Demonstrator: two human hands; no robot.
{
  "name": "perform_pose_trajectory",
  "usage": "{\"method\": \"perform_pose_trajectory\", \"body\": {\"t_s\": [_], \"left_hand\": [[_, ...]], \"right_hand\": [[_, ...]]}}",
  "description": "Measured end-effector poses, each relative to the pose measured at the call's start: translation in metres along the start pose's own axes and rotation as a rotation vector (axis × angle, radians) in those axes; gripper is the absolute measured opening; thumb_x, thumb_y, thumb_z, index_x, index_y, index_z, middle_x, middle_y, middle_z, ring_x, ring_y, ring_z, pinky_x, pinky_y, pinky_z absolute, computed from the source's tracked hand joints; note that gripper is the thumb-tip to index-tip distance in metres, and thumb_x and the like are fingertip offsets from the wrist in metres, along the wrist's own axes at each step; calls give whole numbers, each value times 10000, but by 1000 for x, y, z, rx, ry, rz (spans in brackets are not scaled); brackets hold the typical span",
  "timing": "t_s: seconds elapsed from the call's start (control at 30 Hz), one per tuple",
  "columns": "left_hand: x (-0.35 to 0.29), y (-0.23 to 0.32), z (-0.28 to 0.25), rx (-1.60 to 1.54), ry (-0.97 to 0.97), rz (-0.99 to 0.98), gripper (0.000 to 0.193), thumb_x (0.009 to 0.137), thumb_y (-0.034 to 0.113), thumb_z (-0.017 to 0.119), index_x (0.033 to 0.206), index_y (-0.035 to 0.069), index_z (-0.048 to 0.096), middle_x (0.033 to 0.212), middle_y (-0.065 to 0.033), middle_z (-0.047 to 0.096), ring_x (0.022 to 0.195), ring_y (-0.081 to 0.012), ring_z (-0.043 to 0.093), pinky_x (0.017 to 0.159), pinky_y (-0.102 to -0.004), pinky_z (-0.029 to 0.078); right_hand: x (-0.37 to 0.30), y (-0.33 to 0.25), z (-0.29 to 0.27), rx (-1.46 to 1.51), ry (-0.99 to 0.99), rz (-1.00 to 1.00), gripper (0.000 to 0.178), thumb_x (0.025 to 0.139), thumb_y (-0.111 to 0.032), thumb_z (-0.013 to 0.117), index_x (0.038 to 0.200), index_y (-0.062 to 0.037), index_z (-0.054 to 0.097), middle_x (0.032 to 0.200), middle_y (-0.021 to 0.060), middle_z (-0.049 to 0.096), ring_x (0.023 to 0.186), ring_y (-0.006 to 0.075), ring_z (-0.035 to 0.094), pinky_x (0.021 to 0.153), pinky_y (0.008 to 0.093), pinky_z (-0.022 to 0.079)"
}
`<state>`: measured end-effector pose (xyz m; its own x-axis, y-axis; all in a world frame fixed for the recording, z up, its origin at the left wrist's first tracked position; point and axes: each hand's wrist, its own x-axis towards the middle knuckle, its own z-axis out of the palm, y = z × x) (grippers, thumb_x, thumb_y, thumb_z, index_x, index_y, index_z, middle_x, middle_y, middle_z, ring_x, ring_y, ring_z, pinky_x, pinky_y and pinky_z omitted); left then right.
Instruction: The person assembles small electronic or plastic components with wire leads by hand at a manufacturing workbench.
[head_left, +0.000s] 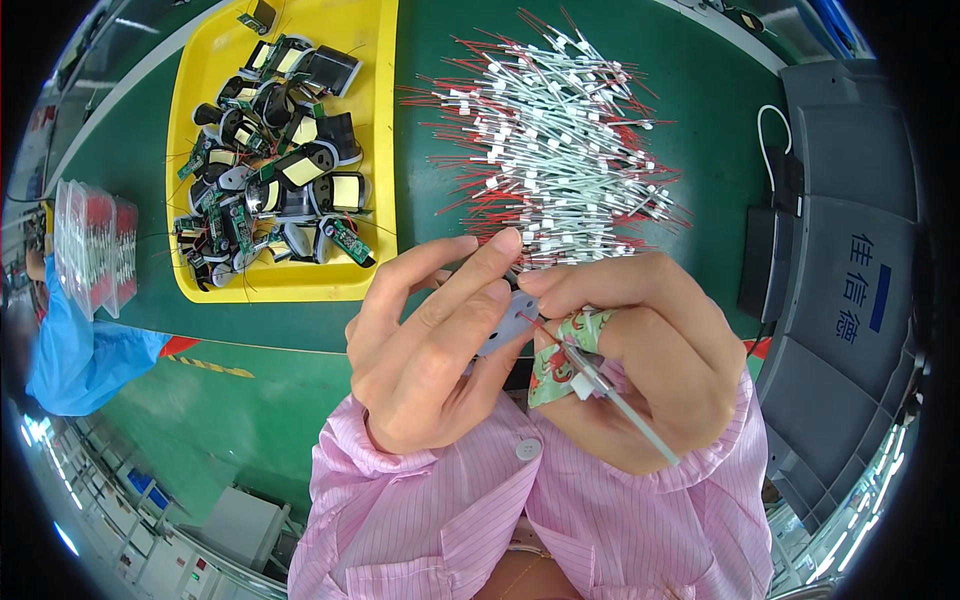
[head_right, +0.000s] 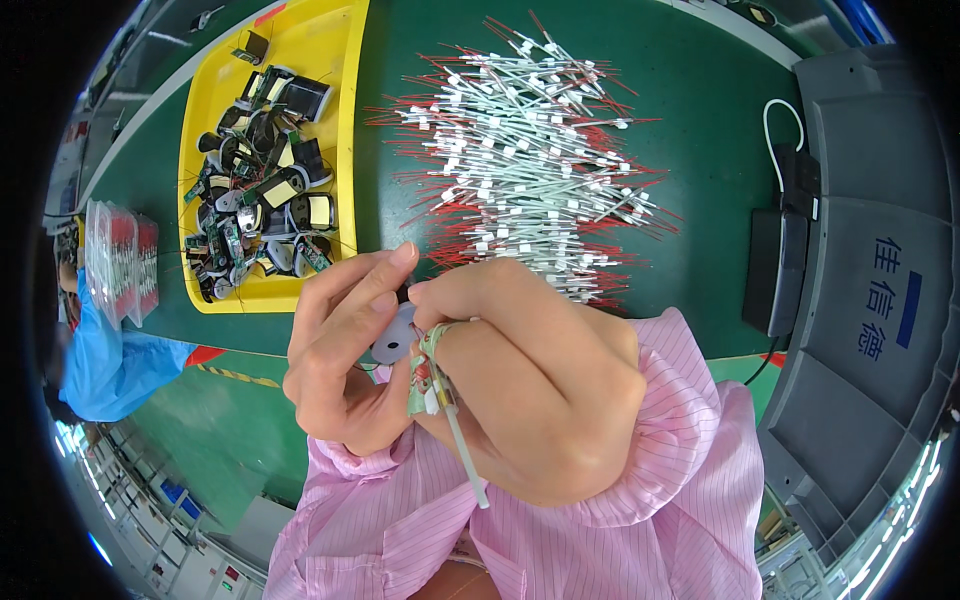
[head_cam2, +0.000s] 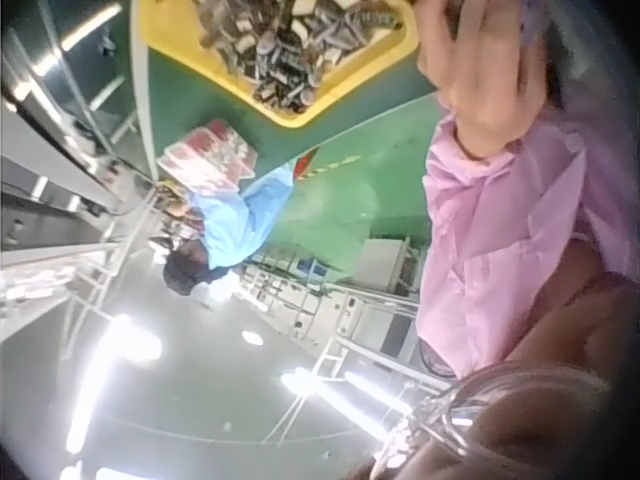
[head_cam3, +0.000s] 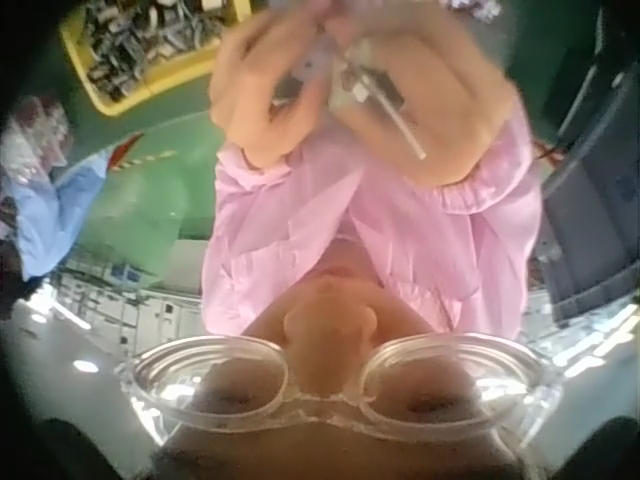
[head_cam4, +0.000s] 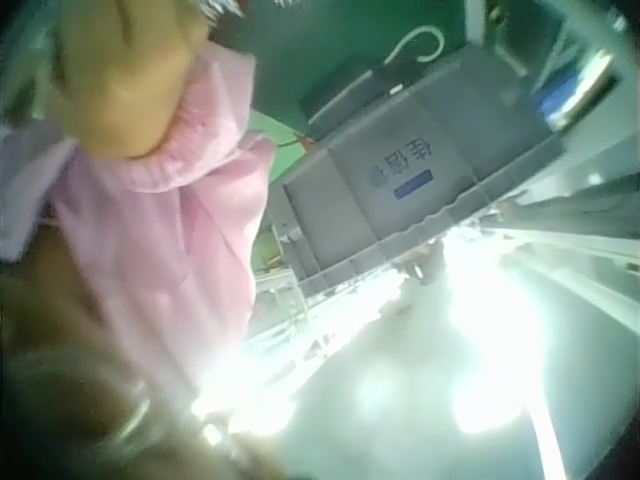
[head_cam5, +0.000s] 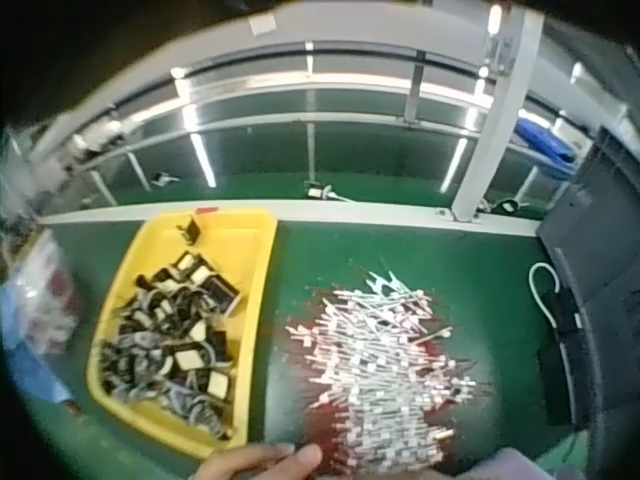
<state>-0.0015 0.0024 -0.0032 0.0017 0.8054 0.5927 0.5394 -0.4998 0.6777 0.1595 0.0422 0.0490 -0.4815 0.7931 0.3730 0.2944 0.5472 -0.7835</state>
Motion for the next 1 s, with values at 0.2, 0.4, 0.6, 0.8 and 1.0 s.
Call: {"method": "perform_pose_trajectory", "body": {"t_s": [0.2, 0.4, 0.6, 0.8, 1.0], "left_hand": [[0, 1, 0, -7, 8, -7, 449, 612, -24, 800, 1006, -11, 584, 1087, -211, 676, 892, -360, 639, 633, -341, 543], [0, 1, 0, -17, 17, 1, 459, 605, -29, 806, 1007, -10, 583, 1086, -212, 676, 891, -353, 642, 633, -332, 546], [-1, -2, 0, -31, -25, 28, 409, 677, -46, 692, 1060, -58, 550, 1035, -319, 651, 883, -394, 624, 743, -432, 533], [-1, -2, 1, -6, 19, 16, 471, 595, -29, 807, 1009, -10, 583, 1085, -215, 675, 886, -350, 639, 635, -334, 551], [-1, -2, 0, -13, 17, 10, 474, 585, -33, 804, 1005, -12, 584, 1080, -216, 676, 884, -351, 639, 634, -334, 554]], "right_hand": [[4, -5, -6, 105, -53, 138, 183, 663, 96, 723, 752, 63, 566, 901, 194, 616, 845, 285, 697, 731, 340, 585], [5, -3, -9, 166, -73, 177, 170, 663, 106, 721, 737, 62, 574, 905, 186, 617, 857, 280, 696, 739, 333, 579], [4, -4, -8, 119, -70, 167, 177, 673, 100, 720, 751, 58, 567, 898, 185, 615, 869, 283, 694, 747, 335, 577], [3, -7, -3, 20, -41, 120, 221, 687, 93, 716, 711, 36, 504, 895, 195, 613, 865, 288, 696, 735, 329, 577], [2, -10, -1, 38, -31, 164, 217, 688, 93, 715, 710, 35, 507, 889, 197, 614, 864, 285, 695, 737, 329, 575]]}}
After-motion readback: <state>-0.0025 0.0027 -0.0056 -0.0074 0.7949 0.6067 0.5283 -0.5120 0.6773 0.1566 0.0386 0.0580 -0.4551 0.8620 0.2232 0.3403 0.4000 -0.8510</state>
